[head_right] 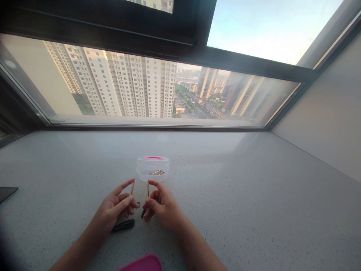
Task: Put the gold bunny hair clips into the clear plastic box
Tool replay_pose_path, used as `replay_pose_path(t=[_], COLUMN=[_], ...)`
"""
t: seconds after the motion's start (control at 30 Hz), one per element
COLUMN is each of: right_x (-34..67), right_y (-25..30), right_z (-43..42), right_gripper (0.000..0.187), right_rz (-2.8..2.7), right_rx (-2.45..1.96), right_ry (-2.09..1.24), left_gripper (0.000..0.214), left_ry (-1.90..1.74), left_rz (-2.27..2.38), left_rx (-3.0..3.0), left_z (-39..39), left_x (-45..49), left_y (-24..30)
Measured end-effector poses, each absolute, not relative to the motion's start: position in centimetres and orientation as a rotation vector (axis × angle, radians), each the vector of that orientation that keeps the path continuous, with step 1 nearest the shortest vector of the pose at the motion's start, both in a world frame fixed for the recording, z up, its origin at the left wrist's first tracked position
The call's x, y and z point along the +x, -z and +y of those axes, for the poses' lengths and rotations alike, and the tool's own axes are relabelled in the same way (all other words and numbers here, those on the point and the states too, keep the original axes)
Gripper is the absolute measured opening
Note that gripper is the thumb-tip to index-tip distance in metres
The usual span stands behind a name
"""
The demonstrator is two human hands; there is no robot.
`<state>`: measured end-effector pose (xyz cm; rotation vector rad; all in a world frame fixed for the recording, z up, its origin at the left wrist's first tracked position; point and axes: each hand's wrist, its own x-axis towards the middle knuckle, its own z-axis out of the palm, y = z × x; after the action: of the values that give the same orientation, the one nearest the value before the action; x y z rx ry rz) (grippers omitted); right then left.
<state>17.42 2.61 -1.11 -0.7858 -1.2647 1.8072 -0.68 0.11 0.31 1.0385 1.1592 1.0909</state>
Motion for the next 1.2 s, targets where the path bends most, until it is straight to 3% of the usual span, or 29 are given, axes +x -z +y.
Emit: replay_pose_path(t=[0.4, 0.6, 1.2], right_x=[17.19, 17.34, 17.59], right_y=[1.46, 1.11, 0.76], right_z=[2.90, 3.02, 2.98], right_gripper=[0.053, 0.038, 0.034], right_rz=[-1.247, -1.230, -1.285], right_rx=[-0.815, -0.875, -0.821], right_ry=[-1.773, -1.795, -1.833], left_gripper=[0.030, 0.023, 0.017], left_ry=[-1.085, -1.072, -1.067], left_rz=[1.152, 1.140, 1.092], left_rx=[1.047, 1.028, 1.036], left_z=[0.23, 0.19, 0.11], left_x=[-0.55, -0.54, -0.67], left_y=[-0.08, -0.23, 0.14])
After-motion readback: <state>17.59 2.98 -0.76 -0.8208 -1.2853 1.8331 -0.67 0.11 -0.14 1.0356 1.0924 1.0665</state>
